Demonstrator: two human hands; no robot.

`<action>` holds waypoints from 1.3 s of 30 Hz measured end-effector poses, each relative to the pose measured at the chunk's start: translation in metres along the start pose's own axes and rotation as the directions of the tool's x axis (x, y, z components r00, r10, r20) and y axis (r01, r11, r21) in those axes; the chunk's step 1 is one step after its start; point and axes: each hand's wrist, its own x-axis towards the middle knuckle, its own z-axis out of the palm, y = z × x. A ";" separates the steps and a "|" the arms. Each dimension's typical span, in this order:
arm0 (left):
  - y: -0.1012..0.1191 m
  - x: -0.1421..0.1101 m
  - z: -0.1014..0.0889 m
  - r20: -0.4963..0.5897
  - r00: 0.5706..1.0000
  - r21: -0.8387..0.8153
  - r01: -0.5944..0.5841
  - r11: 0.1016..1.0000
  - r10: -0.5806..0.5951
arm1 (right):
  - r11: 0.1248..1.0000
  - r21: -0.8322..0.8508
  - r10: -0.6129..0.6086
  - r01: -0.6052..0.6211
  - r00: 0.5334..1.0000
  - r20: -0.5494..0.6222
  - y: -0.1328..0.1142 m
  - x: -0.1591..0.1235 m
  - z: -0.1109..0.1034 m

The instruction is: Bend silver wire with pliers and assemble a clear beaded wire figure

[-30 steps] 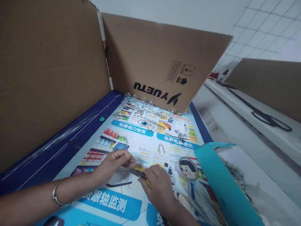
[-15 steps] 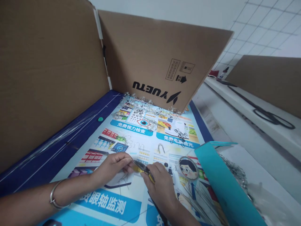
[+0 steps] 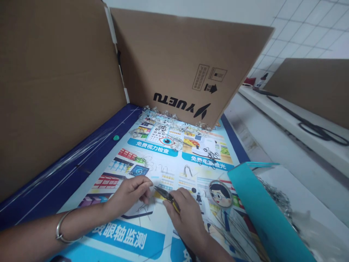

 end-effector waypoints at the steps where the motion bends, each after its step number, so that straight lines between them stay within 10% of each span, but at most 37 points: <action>1: 0.000 0.000 0.000 0.004 1.000 0.018 -0.013 1.000 0.013 | 1.000 0.005 0.004 -0.004 1.000 0.005 -0.001 0.000 0.000; 39: -0.002 -0.003 -0.002 0.055 0.987 0.207 -0.158 0.966 0.150 | 0.999 0.052 -0.001 -0.002 0.998 0.057 -0.002 -0.002 0.006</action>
